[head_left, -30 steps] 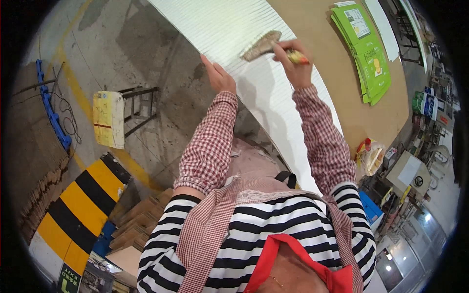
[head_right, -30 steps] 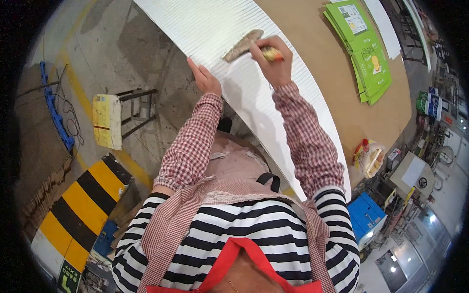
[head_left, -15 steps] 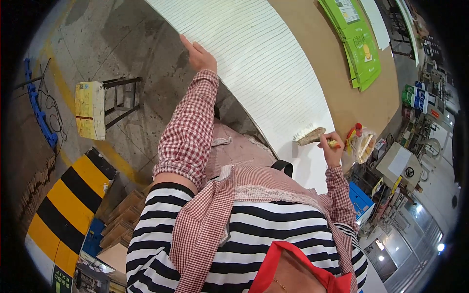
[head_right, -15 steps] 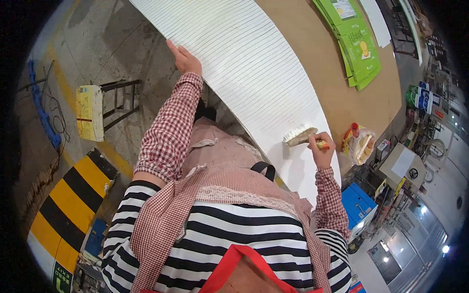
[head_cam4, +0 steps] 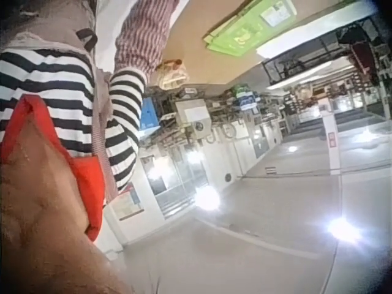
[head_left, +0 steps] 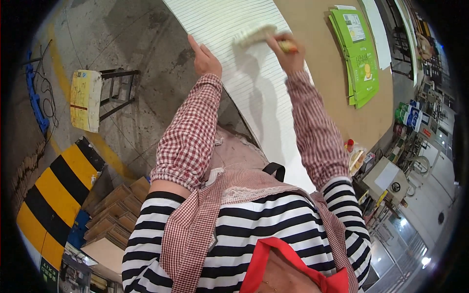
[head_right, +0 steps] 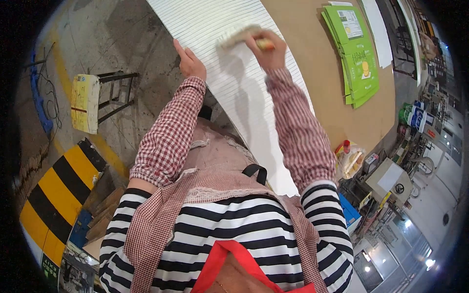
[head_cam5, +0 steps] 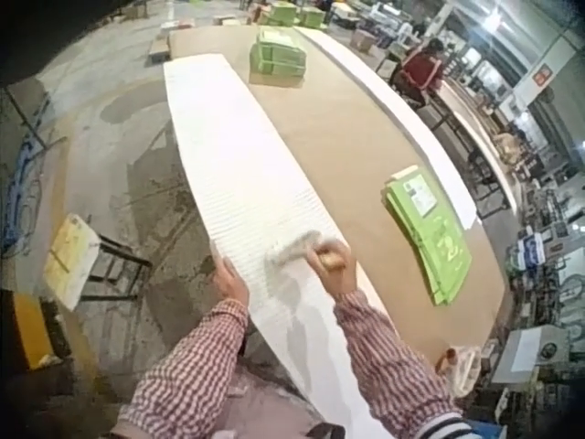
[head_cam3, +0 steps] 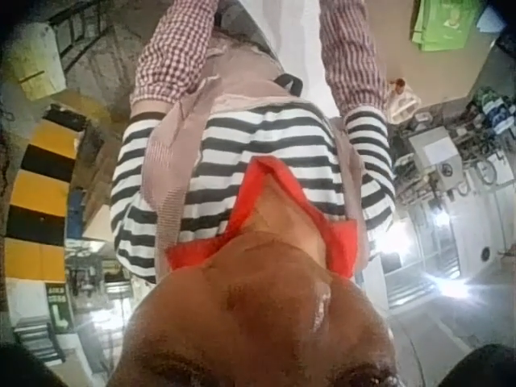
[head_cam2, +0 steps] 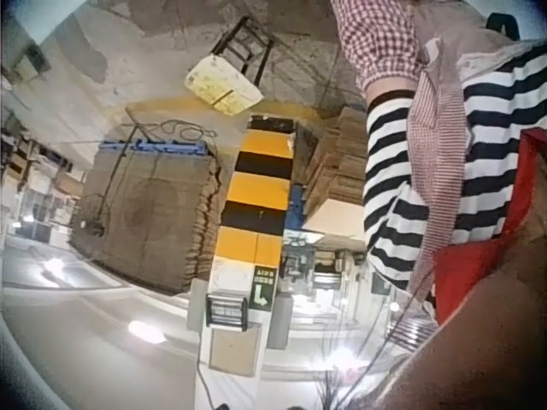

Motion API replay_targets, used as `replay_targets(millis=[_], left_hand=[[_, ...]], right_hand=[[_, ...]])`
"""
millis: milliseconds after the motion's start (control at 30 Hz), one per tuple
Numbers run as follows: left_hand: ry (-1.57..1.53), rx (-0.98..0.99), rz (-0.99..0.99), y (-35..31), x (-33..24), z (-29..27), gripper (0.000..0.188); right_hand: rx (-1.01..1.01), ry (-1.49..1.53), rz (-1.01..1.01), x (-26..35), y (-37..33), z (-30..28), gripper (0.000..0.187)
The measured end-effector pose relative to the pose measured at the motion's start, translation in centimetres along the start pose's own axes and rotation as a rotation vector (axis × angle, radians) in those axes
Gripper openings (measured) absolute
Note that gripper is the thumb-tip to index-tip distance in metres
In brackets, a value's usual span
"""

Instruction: Applying adhesive to edges of paper strips using a brush on a workshop table.

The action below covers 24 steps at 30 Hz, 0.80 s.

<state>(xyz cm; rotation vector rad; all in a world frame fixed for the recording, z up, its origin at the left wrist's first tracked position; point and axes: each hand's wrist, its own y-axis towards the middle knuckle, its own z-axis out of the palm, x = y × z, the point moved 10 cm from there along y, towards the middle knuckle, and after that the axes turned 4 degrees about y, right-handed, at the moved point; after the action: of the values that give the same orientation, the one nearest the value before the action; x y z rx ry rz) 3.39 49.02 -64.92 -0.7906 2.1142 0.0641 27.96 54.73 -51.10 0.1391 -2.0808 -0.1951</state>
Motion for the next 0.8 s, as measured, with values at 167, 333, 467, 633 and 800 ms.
replay_targets(millis=[167, 333, 467, 633, 800], left_hand=[[-0.118, 0.05, -0.047, -0.3, -0.8, 0.0, 0.052], [-0.125, 0.023, -0.02, 0.1, 0.1, 0.3, 0.051], [-0.08, 0.04, -0.019, -0.3, -0.1, -0.2, 0.052], [-0.147, -0.033, 0.05, -0.8, 0.0, 0.8, 0.053], [-0.134, -0.045, 0.099, -1.0, -0.3, 1.4, 0.054]], right_hand=[[0.018, -0.154, 0.253, -2.9, -17.2, -11.5, 0.013], [0.08, -0.194, 0.559, -3.3, -27.3, -19.6, 0.013], [0.046, -0.183, 0.623, -4.1, -22.5, -17.9, 0.015], [-0.047, -0.003, 0.171, 0.6, -4.0, -4.7, 0.021], [0.027, 0.035, -0.155, 3.4, 1.0, 1.5, 0.019]])
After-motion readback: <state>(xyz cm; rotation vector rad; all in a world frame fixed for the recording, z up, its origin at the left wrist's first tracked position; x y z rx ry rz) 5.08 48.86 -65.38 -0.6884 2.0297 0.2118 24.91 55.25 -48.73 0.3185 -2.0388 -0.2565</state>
